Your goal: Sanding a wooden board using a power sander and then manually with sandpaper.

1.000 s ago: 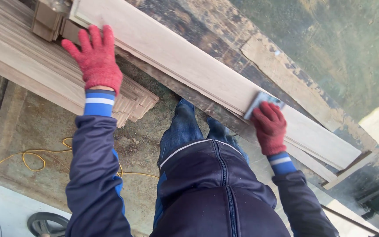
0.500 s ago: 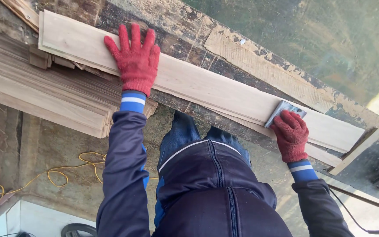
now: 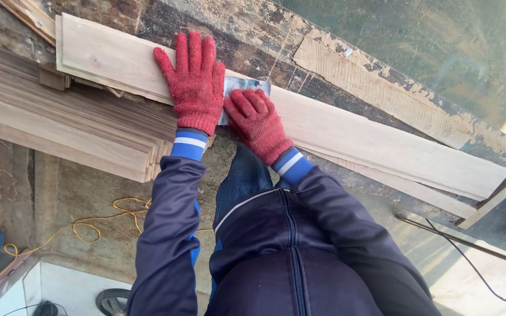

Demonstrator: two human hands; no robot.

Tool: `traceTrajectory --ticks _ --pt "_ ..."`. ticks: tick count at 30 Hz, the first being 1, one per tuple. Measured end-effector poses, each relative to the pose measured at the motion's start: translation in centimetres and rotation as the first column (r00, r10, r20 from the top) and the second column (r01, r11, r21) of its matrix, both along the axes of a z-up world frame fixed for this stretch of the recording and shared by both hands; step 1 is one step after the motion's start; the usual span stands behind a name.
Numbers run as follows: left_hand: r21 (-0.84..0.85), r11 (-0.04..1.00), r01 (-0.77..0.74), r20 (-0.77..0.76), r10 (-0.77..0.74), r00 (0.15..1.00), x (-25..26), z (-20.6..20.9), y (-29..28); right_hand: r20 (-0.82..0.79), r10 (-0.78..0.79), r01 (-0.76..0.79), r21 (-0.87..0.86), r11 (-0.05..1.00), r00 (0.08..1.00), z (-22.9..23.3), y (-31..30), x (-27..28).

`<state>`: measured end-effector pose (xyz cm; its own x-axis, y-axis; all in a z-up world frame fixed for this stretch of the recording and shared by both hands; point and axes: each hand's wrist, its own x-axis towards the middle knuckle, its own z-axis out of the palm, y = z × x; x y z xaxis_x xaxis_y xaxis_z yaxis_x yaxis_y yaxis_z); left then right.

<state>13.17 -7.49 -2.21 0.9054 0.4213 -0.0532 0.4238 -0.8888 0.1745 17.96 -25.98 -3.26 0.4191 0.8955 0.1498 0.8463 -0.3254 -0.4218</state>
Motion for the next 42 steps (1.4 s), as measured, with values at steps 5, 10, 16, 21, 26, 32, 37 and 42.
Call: traceTrajectory --ticks 5,10,16,21,26,32,37,42 --pt "0.068 0.98 0.187 0.138 -0.195 0.971 -0.6 0.3 2.3 0.033 -0.047 0.051 -0.12 0.991 0.998 1.2 -8.9 1.7" --pt "-0.041 0.988 0.15 0.172 -0.141 0.975 -0.6 0.9 2.4 -0.057 -0.263 0.261 -0.038 0.964 0.963 5.0 -15.7 3.7" --pt "0.166 0.967 0.192 0.156 -0.218 0.964 -0.7 0.0 2.5 0.017 -0.051 0.048 0.134 0.99 0.999 -0.2 -4.4 4.3" --pt "0.142 0.973 0.18 0.125 -0.198 0.972 -1.1 0.0 1.9 0.08 -0.031 0.025 0.075 0.997 0.996 -0.5 1.8 2.4" --pt "0.116 0.98 0.162 0.131 -0.177 0.975 -1.0 0.6 1.5 0.063 -0.083 0.082 0.016 0.997 0.995 0.5 -7.2 4.8" --pt "0.103 0.983 0.154 0.109 -0.165 0.98 -1.0 0.9 1.5 0.07 -0.182 0.186 -0.06 0.981 0.981 0.9 -8.7 4.3" --pt "0.118 0.98 0.162 0.113 -0.175 0.978 -1.0 0.9 1.6 0.041 -0.122 0.12 0.033 0.992 0.992 0.2 -2.1 3.3" --pt "0.136 0.978 0.16 0.117 -0.176 0.977 -1.3 -0.3 1.8 0.036 -0.198 0.199 -0.034 0.979 0.979 1.1 -15.6 6.1"
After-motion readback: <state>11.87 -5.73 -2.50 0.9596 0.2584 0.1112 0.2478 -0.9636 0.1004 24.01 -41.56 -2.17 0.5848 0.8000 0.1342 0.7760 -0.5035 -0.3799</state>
